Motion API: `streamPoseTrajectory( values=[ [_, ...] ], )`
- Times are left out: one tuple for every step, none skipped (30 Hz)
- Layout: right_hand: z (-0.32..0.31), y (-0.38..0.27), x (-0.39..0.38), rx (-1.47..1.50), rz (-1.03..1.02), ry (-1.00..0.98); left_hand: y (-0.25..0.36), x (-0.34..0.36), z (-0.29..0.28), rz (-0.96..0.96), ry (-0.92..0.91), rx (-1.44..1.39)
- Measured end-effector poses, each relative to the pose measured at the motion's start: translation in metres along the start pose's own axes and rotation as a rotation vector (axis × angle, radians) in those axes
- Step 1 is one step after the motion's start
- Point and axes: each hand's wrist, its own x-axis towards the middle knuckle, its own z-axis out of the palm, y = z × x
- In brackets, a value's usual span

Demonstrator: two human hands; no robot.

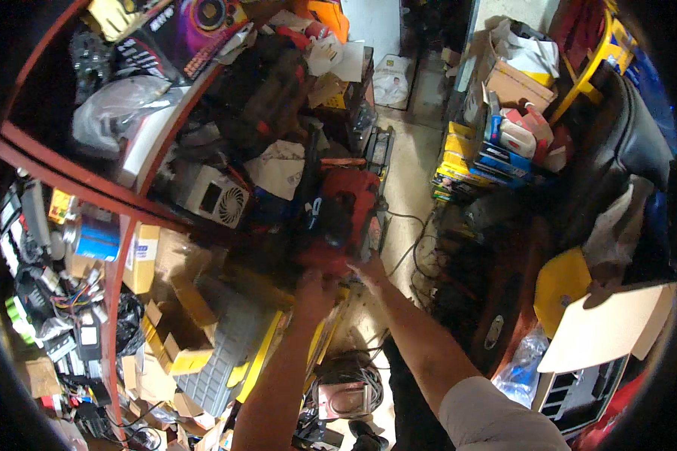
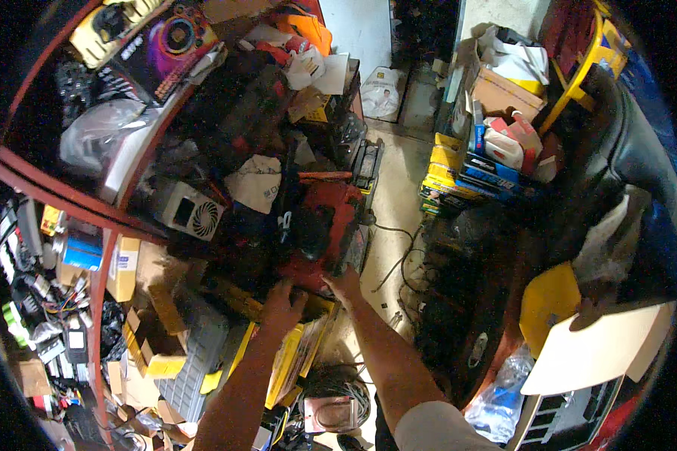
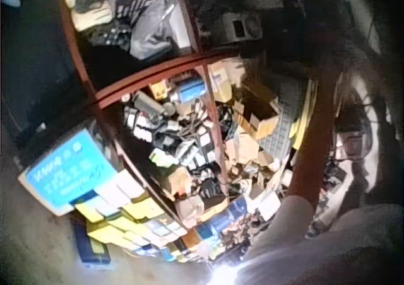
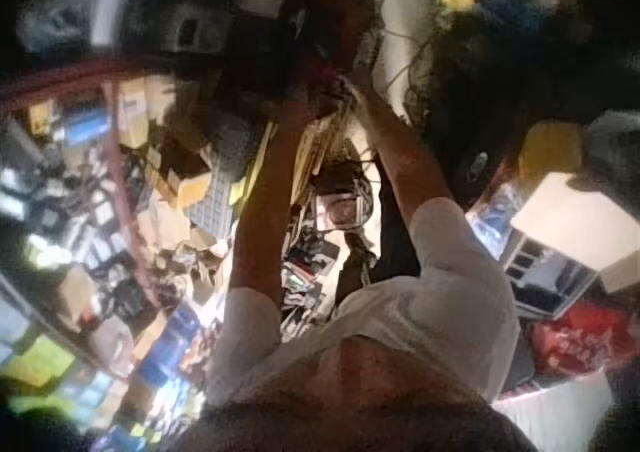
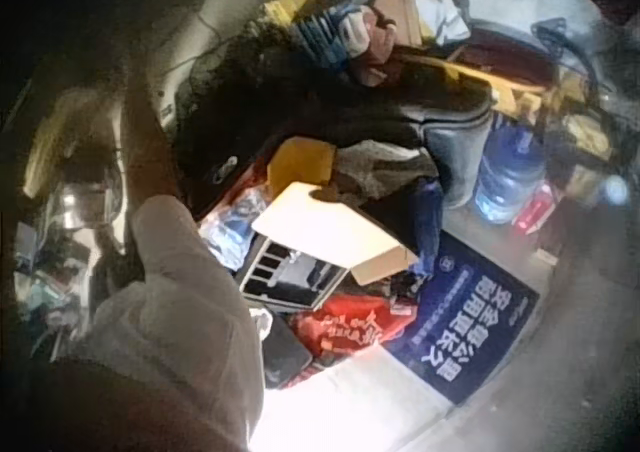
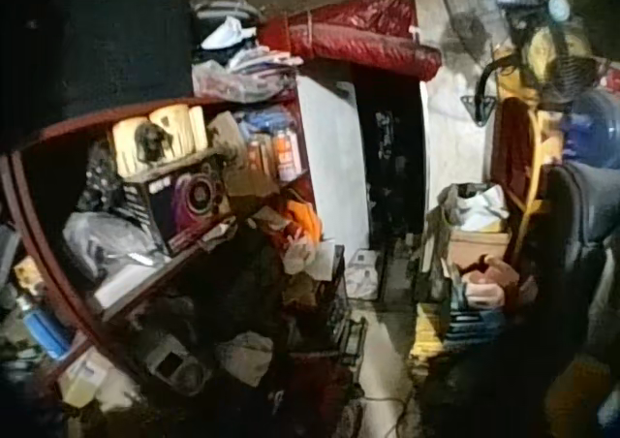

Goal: The person sits on the floor and uses pliers to strip the insulation from the ends of two wires. They twist the exposed strands together, then wrap the connection with black electrical tape. Finally, they place the taped wire assembly into a green metal box.

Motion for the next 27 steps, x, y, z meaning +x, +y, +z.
streamPoseTrajectory(
  values=[
    [0.012,-0.006,0.002,0.038,0.010,-0.013,-0.005,0.026,-0.001,-0.009,-0.020,0.080],
    [0.023,-0.010,0.006,0.077,0.019,-0.023,-0.008,0.048,-0.006,-0.015,-0.042,0.162],
    [0.032,-0.003,0.015,0.011,-0.008,-0.032,-0.012,0.065,-0.009,-0.027,-0.099,0.287],
    [0.032,0.011,0.034,0.032,-0.166,0.058,0.003,0.085,-0.012,0.003,-0.163,0.417],
    [0.031,0.026,0.054,0.042,-0.326,0.151,0.015,0.105,-0.011,0.018,-0.202,0.468],
    [0.046,0.030,0.053,-0.087,-0.307,0.223,0.007,0.118,-0.015,-0.021,-0.235,0.514],
    [0.059,0.031,0.047,-0.224,-0.286,0.291,-0.011,0.131,-0.015,-0.081,-0.252,0.469],
    [0.058,0.039,0.050,-0.361,-0.273,0.382,-0.018,0.143,-0.011,-0.100,-0.246,0.420],
    [0.057,0.043,0.061,-0.189,-0.159,0.201,-0.025,0.156,-0.008,-0.118,-0.237,0.372],
    [0.055,0.047,0.067,-0.094,-0.166,0.144,-0.031,0.166,-0.005,-0.128,-0.237,0.380],
    [0.054,0.050,0.072,0.002,-0.174,0.085,-0.035,0.175,0.000,-0.133,-0.223,0.412],
    [0.053,0.055,0.073,-0.030,-0.193,0.128,-0.039,0.182,0.007,-0.138,-0.200,0.459],
    [0.054,0.057,0.071,-0.064,-0.206,0.166,-0.045,0.185,0.012,-0.150,-0.173,0.509],
    [0.056,0.058,0.070,-0.096,-0.219,0.204,-0.050,0.188,0.016,-0.163,-0.145,0.545],
    [0.056,0.060,0.066,-0.075,-0.186,0.212,-0.056,0.190,0.020,-0.174,-0.115,0.570],
    [0.058,0.058,0.062,-0.053,-0.154,0.218,-0.062,0.189,0.022,-0.185,-0.088,0.590],
    [0.049,0.069,0.070,-0.041,-0.110,0.249,-0.050,0.192,0.025,-0.156,-0.066,0.604],
    [0.040,0.080,0.078,-0.027,-0.067,0.280,-0.038,0.194,0.030,-0.119,-0.043,0.605],
    [0.037,0.078,0.079,-0.014,-0.040,0.266,-0.035,0.191,0.030,-0.101,-0.029,0.579],
    [0.041,0.063,0.072,-0.004,-0.012,0.231,-0.035,0.181,0.027,-0.109,-0.010,0.541],
    [0.037,0.048,0.064,0.008,-0.008,0.176,-0.033,0.172,0.021,-0.098,0.001,0.472],
    [0.033,0.029,0.052,0.010,0.000,0.121,-0.031,0.162,0.016,-0.091,0.006,0.395],
    [0.022,0.026,0.048,0.060,0.064,0.089,-0.028,0.158,0.017,-0.060,0.006,0.320],
    [0.011,0.024,0.042,0.110,0.129,0.055,-0.034,0.157,0.022,-0.040,0.040,0.220],
    [0.002,0.021,0.035,0.160,0.194,0.013,-0.048,0.155,0.029,-0.027,0.079,0.119],
    [-0.010,0.018,0.023,0.187,0.199,0.035,-0.058,0.151,0.037,-0.063,0.085,0.028],
    [-0.022,0.014,0.008,0.213,0.206,0.055,-0.070,0.148,0.044,-0.100,0.098,-0.061]
  ],
)
